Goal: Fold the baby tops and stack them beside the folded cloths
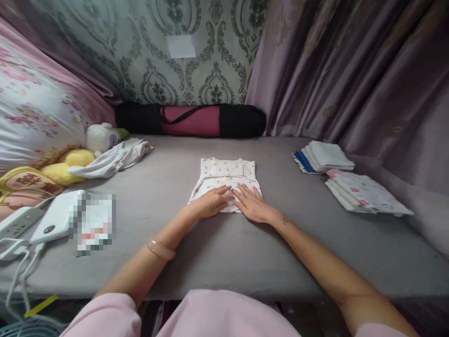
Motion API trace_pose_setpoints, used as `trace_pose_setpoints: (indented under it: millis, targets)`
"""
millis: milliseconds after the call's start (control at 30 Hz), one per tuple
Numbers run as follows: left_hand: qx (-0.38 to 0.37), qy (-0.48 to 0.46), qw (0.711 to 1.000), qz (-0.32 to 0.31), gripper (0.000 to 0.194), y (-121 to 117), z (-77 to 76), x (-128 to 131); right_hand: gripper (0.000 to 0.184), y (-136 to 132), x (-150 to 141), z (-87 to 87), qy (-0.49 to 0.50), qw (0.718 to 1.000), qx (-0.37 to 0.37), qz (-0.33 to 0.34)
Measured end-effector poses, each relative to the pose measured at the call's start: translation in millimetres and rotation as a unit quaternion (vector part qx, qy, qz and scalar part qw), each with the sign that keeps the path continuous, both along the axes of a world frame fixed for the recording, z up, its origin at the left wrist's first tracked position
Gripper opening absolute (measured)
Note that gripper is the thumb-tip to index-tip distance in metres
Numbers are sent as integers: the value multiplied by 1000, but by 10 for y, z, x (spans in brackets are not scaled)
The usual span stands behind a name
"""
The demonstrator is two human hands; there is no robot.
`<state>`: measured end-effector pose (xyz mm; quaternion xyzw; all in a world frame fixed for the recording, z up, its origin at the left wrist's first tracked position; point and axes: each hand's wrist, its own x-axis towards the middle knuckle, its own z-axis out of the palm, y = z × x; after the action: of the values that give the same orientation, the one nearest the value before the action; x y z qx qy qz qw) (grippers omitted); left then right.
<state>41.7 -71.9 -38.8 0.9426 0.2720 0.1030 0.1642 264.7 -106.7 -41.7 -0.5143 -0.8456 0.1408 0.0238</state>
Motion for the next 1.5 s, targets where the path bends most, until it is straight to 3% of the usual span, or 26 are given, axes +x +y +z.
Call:
trace_pose_setpoints:
  millis: [200, 433, 633, 767, 933, 1067, 1233, 1500]
  targets:
    - [-1, 20, 1000, -18, 45, -185, 13, -163, 52, -357, 73, 96, 6, 998, 1, 66]
    - [-17, 39, 999, -9, 47, -435, 48, -380, 50, -642, 180, 175, 30, 996, -20, 84]
    - [-46, 2, 999, 17, 39, -630, 191, -576, 46, -841, 327, 353, 75, 993, -48, 80]
    - [-58, -36, 994, 86, 35, -651, 208, -787, 38, -795, 510, 441, 126, 989, -45, 58]
    - [20, -23, 984, 178, 36, -494, 47, -1119, 37, -581, 780, 355, 132, 990, 58, 0]
    - [11, -14, 986, 166, 33, -396, -30, -1229, 41, -497, 877, 222, 95, 993, 74, 15]
    - [-27, -11, 991, 129, 33, -364, 34, -1163, 39, -470, 883, 118, 84, 993, 80, 36]
    - [4, 7, 996, 87, 34, -330, 14, -1156, 39, -422, 906, 56, 74, 991, 100, 57]
